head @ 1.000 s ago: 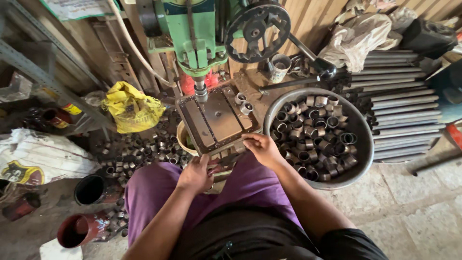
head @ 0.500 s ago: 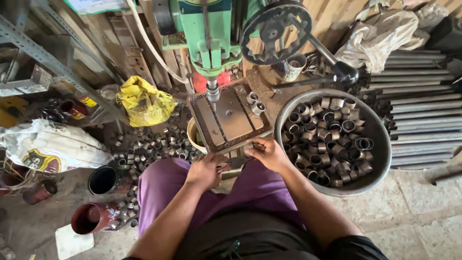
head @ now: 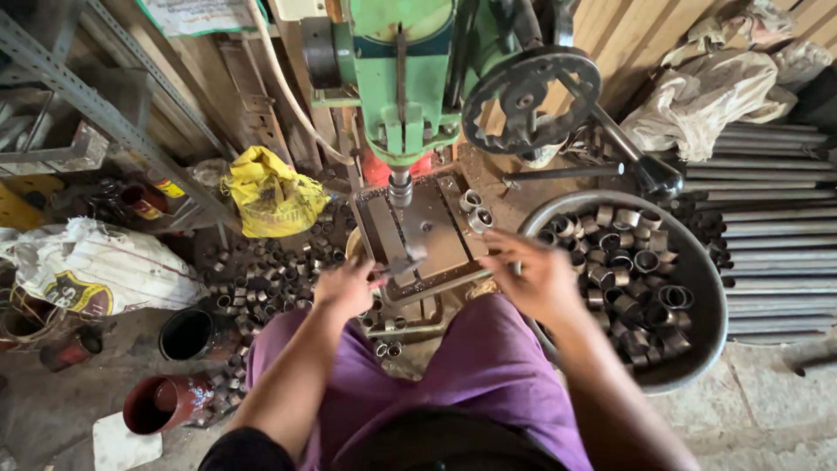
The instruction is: The person operates a drill press to machine small metal parts. They pick up a part from a bowl, place it under the drill, lower the drill head to machine it, and then remove the finished part. This process is repeated for multiple parts.
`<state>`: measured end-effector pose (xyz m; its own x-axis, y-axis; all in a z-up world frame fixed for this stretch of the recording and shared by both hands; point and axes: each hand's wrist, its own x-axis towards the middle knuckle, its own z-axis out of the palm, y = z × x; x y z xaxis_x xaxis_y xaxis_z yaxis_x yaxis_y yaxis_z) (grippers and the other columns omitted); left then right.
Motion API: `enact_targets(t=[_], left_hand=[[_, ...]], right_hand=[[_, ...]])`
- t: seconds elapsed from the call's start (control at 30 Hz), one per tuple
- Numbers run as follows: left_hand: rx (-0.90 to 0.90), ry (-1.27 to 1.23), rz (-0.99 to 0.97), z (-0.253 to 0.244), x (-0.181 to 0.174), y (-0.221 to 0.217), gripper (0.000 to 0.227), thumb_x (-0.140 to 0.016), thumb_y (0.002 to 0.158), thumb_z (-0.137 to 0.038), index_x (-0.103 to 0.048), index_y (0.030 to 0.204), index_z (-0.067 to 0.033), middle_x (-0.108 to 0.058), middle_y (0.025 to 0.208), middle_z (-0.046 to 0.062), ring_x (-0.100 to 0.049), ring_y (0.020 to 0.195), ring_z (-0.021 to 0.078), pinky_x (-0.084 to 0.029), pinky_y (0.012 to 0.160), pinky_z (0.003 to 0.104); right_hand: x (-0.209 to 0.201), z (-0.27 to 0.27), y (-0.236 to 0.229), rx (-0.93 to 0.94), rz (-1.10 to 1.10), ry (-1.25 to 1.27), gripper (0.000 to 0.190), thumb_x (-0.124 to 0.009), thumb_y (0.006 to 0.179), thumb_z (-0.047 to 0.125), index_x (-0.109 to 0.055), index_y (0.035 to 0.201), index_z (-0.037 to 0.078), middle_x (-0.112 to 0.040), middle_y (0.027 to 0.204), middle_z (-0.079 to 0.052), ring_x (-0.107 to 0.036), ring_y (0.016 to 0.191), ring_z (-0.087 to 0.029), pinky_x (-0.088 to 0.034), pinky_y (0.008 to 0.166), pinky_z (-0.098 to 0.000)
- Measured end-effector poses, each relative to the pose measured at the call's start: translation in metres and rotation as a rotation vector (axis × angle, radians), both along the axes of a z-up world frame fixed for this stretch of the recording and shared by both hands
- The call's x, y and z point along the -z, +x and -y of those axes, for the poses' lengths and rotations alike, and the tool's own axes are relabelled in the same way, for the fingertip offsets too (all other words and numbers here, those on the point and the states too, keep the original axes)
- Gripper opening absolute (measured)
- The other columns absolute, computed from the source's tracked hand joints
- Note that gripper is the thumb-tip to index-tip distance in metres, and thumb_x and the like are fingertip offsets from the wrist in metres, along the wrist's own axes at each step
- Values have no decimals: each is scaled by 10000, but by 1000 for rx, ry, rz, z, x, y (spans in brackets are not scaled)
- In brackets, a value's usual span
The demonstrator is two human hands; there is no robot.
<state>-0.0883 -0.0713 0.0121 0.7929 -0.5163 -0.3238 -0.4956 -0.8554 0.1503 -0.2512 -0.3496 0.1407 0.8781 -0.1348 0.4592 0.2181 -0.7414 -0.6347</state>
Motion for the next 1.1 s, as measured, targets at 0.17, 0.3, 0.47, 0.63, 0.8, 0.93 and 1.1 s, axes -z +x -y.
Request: enact_targets(t=[0.17,0.3,0.47,0.63,0.8,0.93,1.1], left_hand=[[-66,-77,177,-9,51,33,393,-604,926,-502,-621,1206,-226,-671,1140,79,-703,1017,313,-555,843,487],[-99,-164,224,-7,64,43,445,-578,937,-597,-646,1151,-213,-679,1119,89,-713,975,338,-550,831,513],[-137,-254,216,-3,68,43,394,-608,941,-539,-653,1103,-182,-685,1094,100,-722,912,344,-548,779,530],[-141,-346,210,-1,72,45,350,-672,913,-498,-662,1059,-180,-706,1068,97,-725,913,336,-560,784,492],[-159,-247,140,2,62,48,359,-653,934,-509,-655,1025,-161,-705,1081,76,-734,921,300,-562,793,482],[-169,-284,157,3,54,44,321,-650,936,-490,-671,1061,-195,-705,1078,81,-726,915,311,-553,780,491],[-197,-273,145,-1,53,42,336,-667,930,-495,-674,1085,-197,-710,1088,74,-728,953,299,-558,805,479]], right_hand=[[-122,37,-29,236,414,-269,131,-774,1026,172,-753,1078,54,-768,962,-88,-751,823,-159,-578,653,-265],[-170,59,-22,381,301,-465,262,-785,1036,168,-731,1249,24,-748,1052,-153,-725,873,-230,-574,710,-337],[-148,71,11,588,-235,-483,284,-733,1054,263,-746,1324,178,-696,779,-171,-682,694,-318,-520,643,-425],[-126,69,13,535,-229,-311,282,-615,1056,172,-726,1315,190,-727,870,-140,-699,709,-303,-521,679,-429],[-130,74,15,417,-236,-218,390,-579,1028,92,-658,1406,137,-753,940,-115,-705,698,-211,-539,636,-361],[-130,82,17,403,-310,-114,394,-552,1022,76,-639,1405,81,-768,918,-89,-681,632,-144,-536,581,-318],[-106,93,19,356,-276,51,392,-560,1036,60,-623,1423,63,-743,904,-49,-645,628,-101,-508,531,-273]])
